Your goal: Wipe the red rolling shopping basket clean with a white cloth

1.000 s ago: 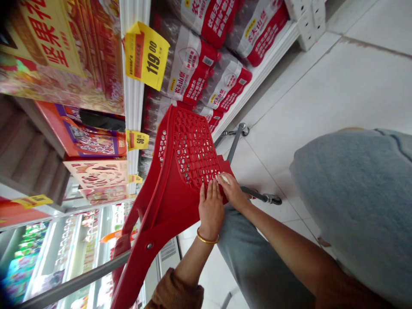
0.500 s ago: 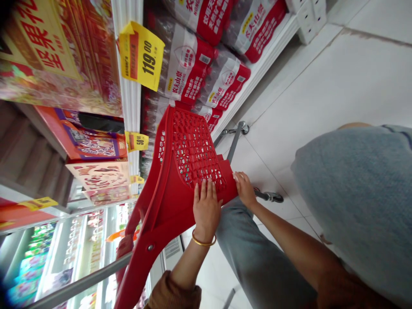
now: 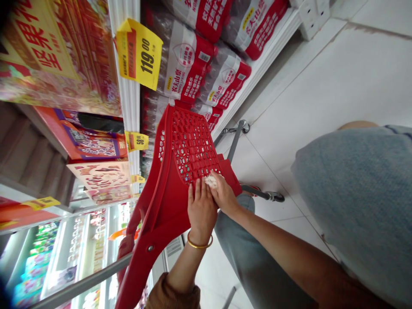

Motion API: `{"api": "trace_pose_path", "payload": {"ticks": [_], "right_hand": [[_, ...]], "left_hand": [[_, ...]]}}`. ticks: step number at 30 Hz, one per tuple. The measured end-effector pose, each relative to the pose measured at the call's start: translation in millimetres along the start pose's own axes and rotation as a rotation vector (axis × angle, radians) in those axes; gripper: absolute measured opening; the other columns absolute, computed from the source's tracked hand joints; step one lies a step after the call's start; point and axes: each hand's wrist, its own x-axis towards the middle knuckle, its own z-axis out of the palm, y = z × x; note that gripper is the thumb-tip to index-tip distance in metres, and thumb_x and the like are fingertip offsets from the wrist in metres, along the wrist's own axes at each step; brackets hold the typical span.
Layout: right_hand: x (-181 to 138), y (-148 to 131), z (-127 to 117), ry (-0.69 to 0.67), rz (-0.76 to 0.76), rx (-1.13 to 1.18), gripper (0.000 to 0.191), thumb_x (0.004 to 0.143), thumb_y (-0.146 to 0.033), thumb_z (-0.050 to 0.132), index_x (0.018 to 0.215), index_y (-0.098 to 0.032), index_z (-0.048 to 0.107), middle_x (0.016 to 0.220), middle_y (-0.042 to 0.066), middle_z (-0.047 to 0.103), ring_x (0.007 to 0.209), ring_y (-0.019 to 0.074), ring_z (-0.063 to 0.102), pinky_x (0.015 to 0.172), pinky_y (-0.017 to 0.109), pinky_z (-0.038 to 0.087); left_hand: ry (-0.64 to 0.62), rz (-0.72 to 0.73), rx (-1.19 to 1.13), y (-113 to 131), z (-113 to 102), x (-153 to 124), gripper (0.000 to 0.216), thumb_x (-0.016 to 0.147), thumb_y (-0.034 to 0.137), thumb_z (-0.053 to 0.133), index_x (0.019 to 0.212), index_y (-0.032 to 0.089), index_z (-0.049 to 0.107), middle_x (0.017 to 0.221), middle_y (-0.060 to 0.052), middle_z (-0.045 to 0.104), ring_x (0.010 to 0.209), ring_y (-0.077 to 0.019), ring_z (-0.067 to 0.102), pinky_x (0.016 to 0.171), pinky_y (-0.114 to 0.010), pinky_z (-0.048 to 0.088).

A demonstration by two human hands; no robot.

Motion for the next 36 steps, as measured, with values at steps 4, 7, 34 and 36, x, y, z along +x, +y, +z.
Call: {"api": "trace_pose_path", "payload": {"ticks": [4,7,34,36], "right_hand": [[-0.3,4.9,0.5,-0.024,-0.041,-0.002,0.039,0.098,-0.032,0.034,0.129,-0.02,0.055,0.148,0.012,0.039,0.143,0.0248,0.026,0.115,0.052,0.032],[-3.3,13.1,3.4,-0.06,-0.055,-0.023,0.04,0.098,-0.032,0.034,0.131,-0.021,0.054,0.149,0.011,0.038,0.145,0.0254,0.019,0.115,0.055,0.029],[-14.8,-19.4,7.4,-0.141,0.137,0.018,0.041,0.098,-0.031,0.033,0.127,-0.015,0.057,0.13,0.016,0.057,0.124,0.0249,0.053,0.109,0.047,0.04],[-19.5,-26.4,3.8,-0.152,0.139,-0.019,0.04,0.097,-0.028,0.033,0.127,-0.015,0.057,0.13,0.015,0.058,0.124,0.0255,0.052,0.109,0.048,0.039]], "left_hand": [[0.026,0.0,-0.005,-2.7,-1.6,-2.0,0.05,0.093,0.024,0.04,0.142,0.009,0.039,0.151,-0.014,0.035,0.142,-0.0269,0.028,0.119,-0.047,0.02],[0.039,-0.025,-0.001,-3.1,-3.9,-2.8,0.051,0.093,0.024,0.041,0.142,0.01,0.039,0.152,-0.013,0.033,0.142,-0.0262,0.029,0.119,-0.047,0.021],[-0.067,-0.035,-0.005,-23.3,-17.7,-19.8,0.056,0.094,0.031,0.041,0.145,0.01,0.032,0.153,-0.012,0.028,0.143,-0.0217,0.025,0.12,-0.046,0.017],[-0.074,-0.029,-0.008,-25.0,-18.5,-20.8,0.055,0.095,0.031,0.039,0.145,0.009,0.032,0.153,-0.011,0.027,0.144,-0.0213,0.024,0.12,-0.046,0.017]]}}
